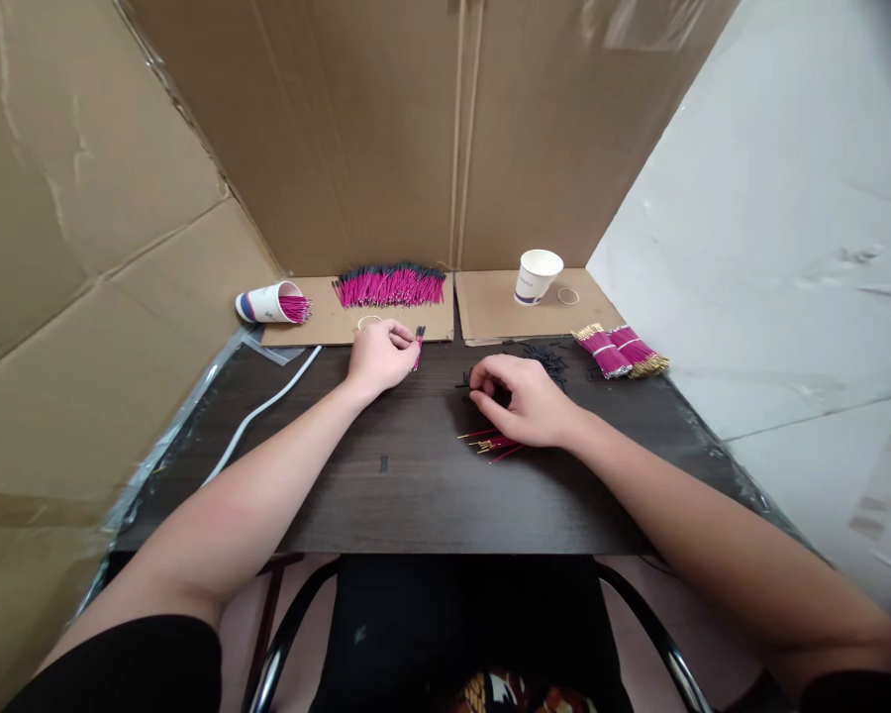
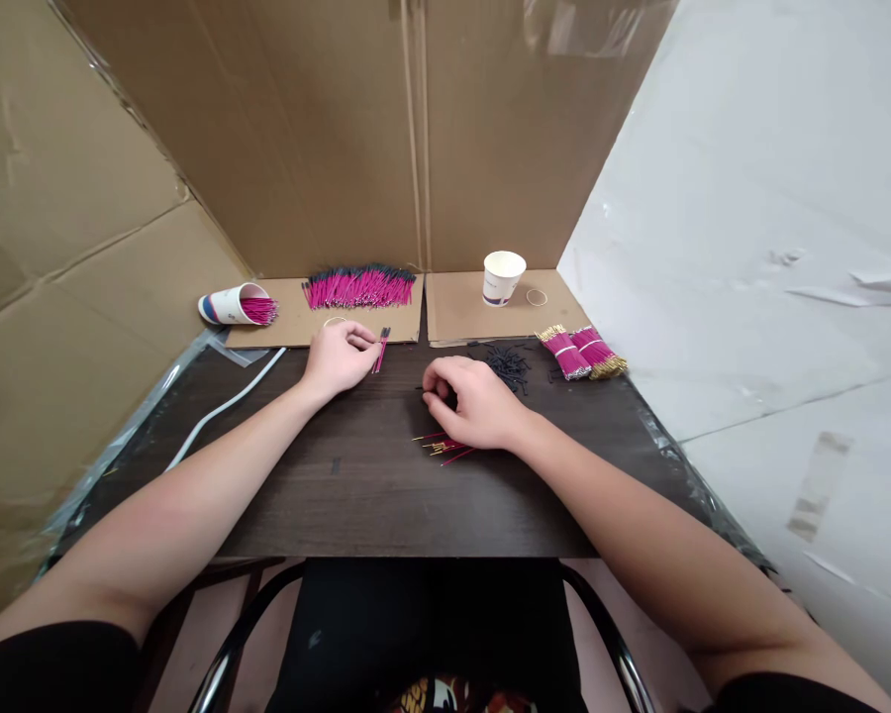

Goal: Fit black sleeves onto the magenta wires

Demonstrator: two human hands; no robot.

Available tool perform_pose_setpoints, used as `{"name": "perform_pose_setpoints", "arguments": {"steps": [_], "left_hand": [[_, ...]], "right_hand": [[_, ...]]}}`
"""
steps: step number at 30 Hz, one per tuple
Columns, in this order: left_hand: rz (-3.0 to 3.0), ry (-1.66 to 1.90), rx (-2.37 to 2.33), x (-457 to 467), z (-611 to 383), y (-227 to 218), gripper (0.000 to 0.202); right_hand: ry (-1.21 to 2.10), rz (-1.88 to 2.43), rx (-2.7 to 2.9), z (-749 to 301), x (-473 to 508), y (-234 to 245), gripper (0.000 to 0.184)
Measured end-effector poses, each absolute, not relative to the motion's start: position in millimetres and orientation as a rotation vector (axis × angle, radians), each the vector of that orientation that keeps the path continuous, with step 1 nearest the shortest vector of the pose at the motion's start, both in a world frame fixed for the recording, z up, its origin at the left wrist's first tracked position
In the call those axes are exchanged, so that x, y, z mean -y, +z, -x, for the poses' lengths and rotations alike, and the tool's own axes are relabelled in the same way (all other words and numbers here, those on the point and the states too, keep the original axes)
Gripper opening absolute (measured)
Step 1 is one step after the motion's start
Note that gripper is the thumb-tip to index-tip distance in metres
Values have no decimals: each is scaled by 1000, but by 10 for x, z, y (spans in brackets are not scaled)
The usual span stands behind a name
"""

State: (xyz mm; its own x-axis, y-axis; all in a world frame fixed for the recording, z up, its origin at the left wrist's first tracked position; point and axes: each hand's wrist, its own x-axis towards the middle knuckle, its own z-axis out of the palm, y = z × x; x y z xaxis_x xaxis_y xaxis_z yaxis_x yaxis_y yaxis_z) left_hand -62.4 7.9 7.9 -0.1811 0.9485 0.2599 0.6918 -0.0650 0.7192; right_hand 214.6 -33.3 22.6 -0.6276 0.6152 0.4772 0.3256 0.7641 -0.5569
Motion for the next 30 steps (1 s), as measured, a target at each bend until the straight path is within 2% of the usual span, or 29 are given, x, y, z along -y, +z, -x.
{"name": "perform_pose_setpoints", "arguments": {"steps": [7, 12, 16, 23, 30], "left_hand": [[-1934, 1205, -1791, -10, 555, 54, 3], [-2381, 1081, -1379, 183, 384, 43, 10], [-2510, 978, -1162, 233, 337, -4, 13], [-2509, 889, -1121, 194, 362, -53, 14], [-2433, 795, -1152, 242, 331, 25, 14]], "right_hand": [[580, 608, 2568, -2227, 319, 379, 11], [644, 569, 2719, -2252, 304, 390, 14], [666, 563, 2726, -2256, 293, 379, 14], [674, 545, 2761, -2226, 312, 377, 18], [435, 655, 2876, -2157, 455, 352, 19]]}}
